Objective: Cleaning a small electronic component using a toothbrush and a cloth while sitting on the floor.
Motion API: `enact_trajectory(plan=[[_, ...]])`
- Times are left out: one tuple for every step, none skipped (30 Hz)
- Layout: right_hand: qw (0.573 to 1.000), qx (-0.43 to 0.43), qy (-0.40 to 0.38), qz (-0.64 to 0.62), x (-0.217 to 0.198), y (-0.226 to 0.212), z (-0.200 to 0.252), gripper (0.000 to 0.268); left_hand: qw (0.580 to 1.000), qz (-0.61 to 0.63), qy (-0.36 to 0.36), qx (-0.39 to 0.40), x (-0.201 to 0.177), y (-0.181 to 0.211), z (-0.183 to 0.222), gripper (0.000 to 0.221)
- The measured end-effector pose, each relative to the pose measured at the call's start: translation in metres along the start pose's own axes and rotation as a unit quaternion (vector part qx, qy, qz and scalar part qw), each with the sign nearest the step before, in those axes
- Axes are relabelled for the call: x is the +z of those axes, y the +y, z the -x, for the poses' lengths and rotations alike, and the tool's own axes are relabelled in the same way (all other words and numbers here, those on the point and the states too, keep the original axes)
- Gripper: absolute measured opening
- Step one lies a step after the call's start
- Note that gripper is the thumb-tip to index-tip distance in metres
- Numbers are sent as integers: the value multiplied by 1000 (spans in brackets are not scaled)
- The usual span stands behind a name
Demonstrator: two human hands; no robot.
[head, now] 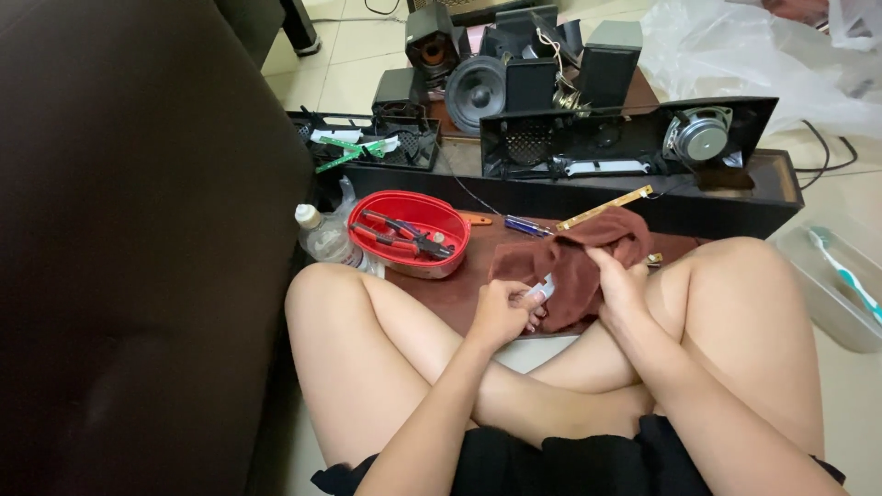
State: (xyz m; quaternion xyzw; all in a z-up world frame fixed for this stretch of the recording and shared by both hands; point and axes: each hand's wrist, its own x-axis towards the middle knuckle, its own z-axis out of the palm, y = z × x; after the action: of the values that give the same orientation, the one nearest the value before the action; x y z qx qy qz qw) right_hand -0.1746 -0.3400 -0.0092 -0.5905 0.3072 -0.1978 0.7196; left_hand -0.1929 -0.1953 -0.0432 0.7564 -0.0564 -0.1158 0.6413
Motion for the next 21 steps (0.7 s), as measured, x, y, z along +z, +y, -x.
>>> enact_trajectory(plan=[[1000, 1, 1, 0, 1, 2, 1, 64, 1000, 0, -1, -1, 0, 2, 1, 10], [999, -8, -31, -6, 2, 4, 2, 61, 1000, -10, 11, -4, 0, 3, 3, 11], [998, -18, -63, -12, 3, 6, 2, 59, 1000, -20, 23, -7, 0, 5, 4, 13], [998, -17, -62, -12, 3, 10, 5, 59, 1000, -19, 21, -7, 0, 1, -1, 13], [990, -12, -134, 34, 3, 15, 7, 64, 998, -37, 42, -11, 1, -4, -6, 12], [975, -6, -205, 80, 4, 19, 10, 70, 997, -54, 62, -14, 1, -9, -11, 13], [975, -5, -205, 81, 4, 14, 15, 70, 997, -54, 62, -14, 1, -12, -12, 13], [972, 1, -215, 95, 4, 9, 20, 70, 995, -67, 79, -4, 1, -16, -13, 8], [968, 7, -226, 109, 5, 4, 26, 69, 992, -80, 96, 6, 1, -20, -14, 8], [968, 8, -227, 109, 6, 8, 20, 69, 992, -81, 97, 6, 2, -15, -12, 8], [973, 9, -204, 110, 7, 12, 14, 63, 993, -59, 97, 11, 3, -11, -11, 9], [977, 9, -181, 111, 7, 15, 8, 57, 994, -38, 96, 16, 4, -7, -9, 9], [978, 10, -180, 109, 10, 10, 12, 57, 995, -40, 95, 16, 6, -9, -8, 9], [980, 20, -131, 146, 12, 4, 17, 59, 991, -91, 85, 51, 7, -12, -7, 8], [979, 28, -86, 183, 17, -3, 21, 63, 983, -141, 78, 87, 8, -13, -6, 10], [979, 27, -88, 183, 14, 5, 11, 63, 983, -141, 81, 87, 5, -8, -2, 10], [981, 13, -52, 189, 9, 13, 0, 59, 974, -187, 75, 102, 3, -2, 2, 11], [981, -2, -15, 194, 5, 21, -11, 55, 963, -233, 69, 116, 1, 3, 5, 12], [981, -2, -16, 195, 5, 21, -9, 55, 963, -233, 69, 116, 0, 5, 7, 12], [980, 7, -22, 199, 6, 20, -7, 56, 960, -245, 70, 115, -1, 7, 8, 13], [979, 15, -27, 203, 6, 19, -5, 57, 957, -257, 70, 116, -1, 9, 9, 15]])
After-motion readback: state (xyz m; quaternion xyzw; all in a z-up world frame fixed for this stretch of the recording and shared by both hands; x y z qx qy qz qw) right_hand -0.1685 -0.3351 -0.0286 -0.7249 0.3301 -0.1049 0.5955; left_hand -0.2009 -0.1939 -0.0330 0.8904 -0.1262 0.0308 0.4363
